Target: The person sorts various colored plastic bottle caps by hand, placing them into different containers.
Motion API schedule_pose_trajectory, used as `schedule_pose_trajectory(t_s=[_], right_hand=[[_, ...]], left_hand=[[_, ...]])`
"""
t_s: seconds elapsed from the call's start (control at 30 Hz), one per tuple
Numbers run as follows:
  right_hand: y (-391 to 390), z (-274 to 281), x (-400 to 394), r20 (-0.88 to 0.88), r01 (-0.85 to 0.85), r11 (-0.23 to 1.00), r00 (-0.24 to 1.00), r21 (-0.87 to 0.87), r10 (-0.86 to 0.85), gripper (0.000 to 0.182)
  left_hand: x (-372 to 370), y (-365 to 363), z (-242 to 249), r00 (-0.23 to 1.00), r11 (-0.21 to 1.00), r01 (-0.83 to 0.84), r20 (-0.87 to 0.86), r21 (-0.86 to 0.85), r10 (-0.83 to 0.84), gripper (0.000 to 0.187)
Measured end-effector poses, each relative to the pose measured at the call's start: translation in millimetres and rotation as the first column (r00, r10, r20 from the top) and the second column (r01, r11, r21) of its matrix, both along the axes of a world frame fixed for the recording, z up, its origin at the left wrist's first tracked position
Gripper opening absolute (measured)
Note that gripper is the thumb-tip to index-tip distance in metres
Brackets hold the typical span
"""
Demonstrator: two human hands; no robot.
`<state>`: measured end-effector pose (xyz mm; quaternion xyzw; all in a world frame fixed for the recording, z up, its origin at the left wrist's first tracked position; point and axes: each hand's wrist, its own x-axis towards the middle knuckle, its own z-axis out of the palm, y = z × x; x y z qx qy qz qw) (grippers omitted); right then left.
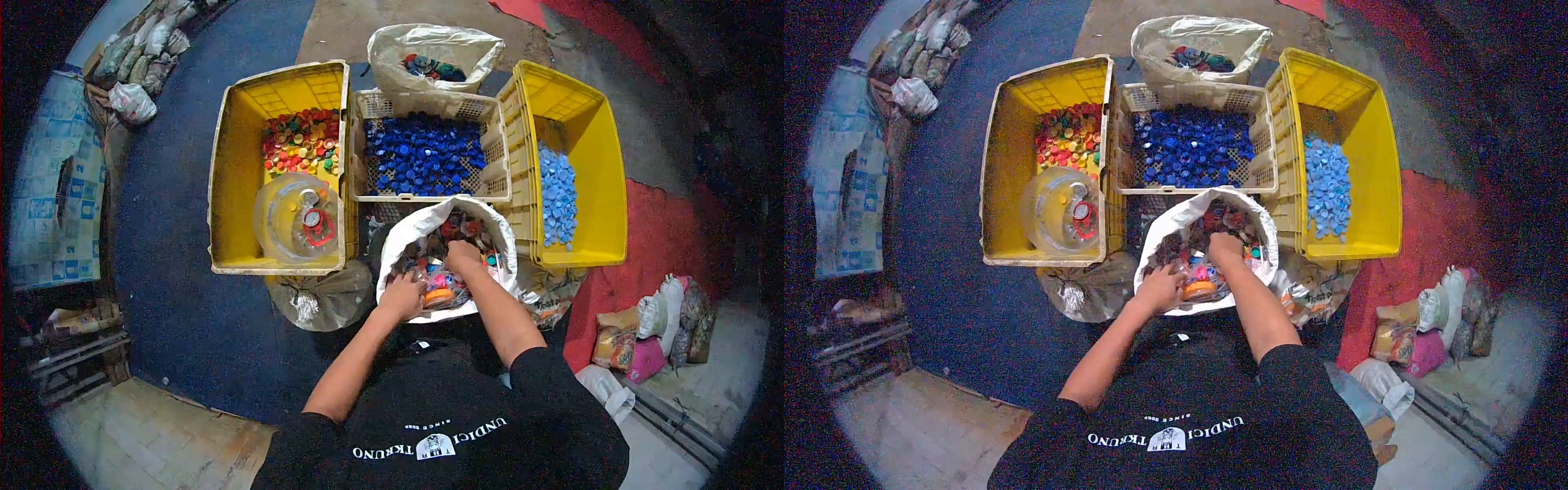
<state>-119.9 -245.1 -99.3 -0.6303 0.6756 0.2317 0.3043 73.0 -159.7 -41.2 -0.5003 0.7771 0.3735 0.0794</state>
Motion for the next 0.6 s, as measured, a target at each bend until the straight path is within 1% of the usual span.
schedule_pose_trajectory(t_s=[0.07,0.13,0.17,0.2,0.27,0.3,0.33,0.37,0.4,0.43,0.47,0.5,0.53,0.57,0.6], right_hand=[[5,8,-4,0.019,-0.002,1.0,1.0,-0.006,0.002,0.029],[10,28,-9,0.137,0.027,0.991,0.991,-0.135,-0.008,0.033],[13,37,-11,0.163,0.048,0.984,0.987,-0.174,-0.019,0.039],[17,48,-13,0.16,0.051,0.982,0.987,-0.18,-0.021,0.039],[24,71,-17,0.34,0.199,0.942,0.935,-0.27,-0.1,0.035],[31,71,-21,0.336,0.203,0.94,0.936,-0.274,-0.104,0.035],[39,68,-27,0.462,0.288,0.893,0.881,-0.346,-0.105,0.037],[44,76,-30,0.579,0.377,0.833,0.811,-0.406,-0.086,0.038],[49,84,-32,0.575,0.38,0.826,0.814,-0.416,-0.085,0.038],[55,92,-35,0.618,0.427,0.814,0.779,-0.395,-0.108,0.036],[61,105,-36,0.661,0.472,0.8,0.739,-0.371,-0.13,0.034],[65,118,-34,0.703,0.518,0.779,0.697,-0.352,-0.146,0.032],[70,116,-37,0.711,0.514,0.78,0.691,-0.357,-0.13,0.032],[72,124,-38,0.735,0.508,0.778,0.672,-0.369,-0.09,0.033],[77,129,-38,0.758,0.502,0.779,0.65,-0.376,-0.052,0.033]], left_hand=[[-1,0,8,1.0,1.0,0.013,0.012,0.016,-0.013,0.041],[-2,-1,17,0.995,0.997,-0.082,-0.049,0.003,0.082,0.041],[-2,-1,22,0.996,0.997,-0.079,-0.051,-0.003,0.079,0.041],[-2,-1,26,0.995,0.996,-0.078,-0.064,-0.039,0.075,0.039],[-1,-3,30,0.994,0.994,-0.075,-0.081,-0.081,0.068,0.038],[1,-2,28,0.979,0.989,-0.123,-0.171,-0.081,0.108,0.036],[2,-2,27,0.955,0.983,-0.168,-0.261,-0.076,0.143,0.034],[4,-2,28,0.954,0.984,-0.161,-0.268,-0.083,0.134,0.034],[5,-2,29,0.917,0.969,-0.228,-0.355,-0.093,0.182,0.032],[3,-3,30,0.87,0.951,-0.295,-0.44,-0.097,0.225,0.031],[-1,-5,36,0.87,0.952,-0.289,-0.445,-0.106,0.214,0.031],[-7,-8,41,0.803,0.927,-0.371,-0.483,0.049,0.347,0.031],[-13,-13,46,0.723,0.875,-0.437,-0.498,0.206,0.478,0.031],[-19,-20,43,0.684,0.886,-0.388,-0.564,0.256,0.462,0.036],[-28,-25,36,0.587,0.862,-0.366,-0.632,0.351,0.506,0.045]])
